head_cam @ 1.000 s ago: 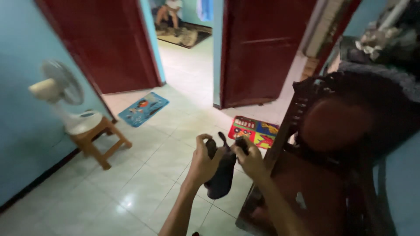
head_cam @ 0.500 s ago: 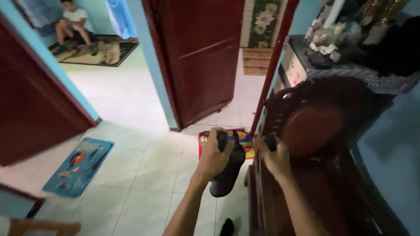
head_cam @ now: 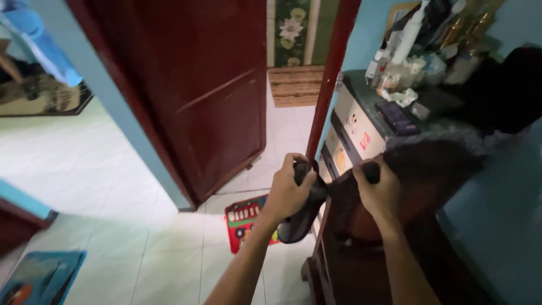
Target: Wipe down a wooden cabinet and a dark red door using a cleaning cloth.
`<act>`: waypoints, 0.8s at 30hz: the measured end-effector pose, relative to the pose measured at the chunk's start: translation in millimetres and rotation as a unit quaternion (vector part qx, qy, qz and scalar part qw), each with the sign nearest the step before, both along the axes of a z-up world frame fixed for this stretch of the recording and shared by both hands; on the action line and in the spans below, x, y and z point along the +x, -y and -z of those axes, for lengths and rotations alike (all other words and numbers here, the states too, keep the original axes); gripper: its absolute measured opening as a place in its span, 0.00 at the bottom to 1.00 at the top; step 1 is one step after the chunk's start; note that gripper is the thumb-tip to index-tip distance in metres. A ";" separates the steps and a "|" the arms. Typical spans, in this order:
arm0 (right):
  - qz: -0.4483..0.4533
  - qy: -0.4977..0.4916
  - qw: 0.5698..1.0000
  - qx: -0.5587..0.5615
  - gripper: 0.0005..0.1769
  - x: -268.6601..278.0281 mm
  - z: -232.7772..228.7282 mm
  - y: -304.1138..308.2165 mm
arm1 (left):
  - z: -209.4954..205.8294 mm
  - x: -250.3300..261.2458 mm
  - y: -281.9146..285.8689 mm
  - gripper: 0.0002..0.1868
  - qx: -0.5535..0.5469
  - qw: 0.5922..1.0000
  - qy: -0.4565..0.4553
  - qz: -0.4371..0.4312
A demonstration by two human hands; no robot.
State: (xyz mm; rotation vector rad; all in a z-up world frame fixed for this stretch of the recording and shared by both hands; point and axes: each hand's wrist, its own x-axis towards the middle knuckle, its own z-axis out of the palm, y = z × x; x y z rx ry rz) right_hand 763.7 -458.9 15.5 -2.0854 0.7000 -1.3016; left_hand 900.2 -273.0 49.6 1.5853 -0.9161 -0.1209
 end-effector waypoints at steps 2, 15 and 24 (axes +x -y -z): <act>0.033 -0.032 0.999 -0.014 0.12 16.9 -0.2 17.4 | -4.8 24.8 28.2 0.20 0.029 0.998 -0.037 0.046; 0.240 -0.252 0.935 -0.066 0.43 43.1 -41.1 142.1 | -2.7 113.6 202.5 0.21 -0.035 0.974 0.012 0.225; 0.143 -0.372 0.906 -0.140 0.59 27.4 -30.6 225.6 | 4.6 126.2 263.1 0.18 -0.049 0.968 -0.001 0.246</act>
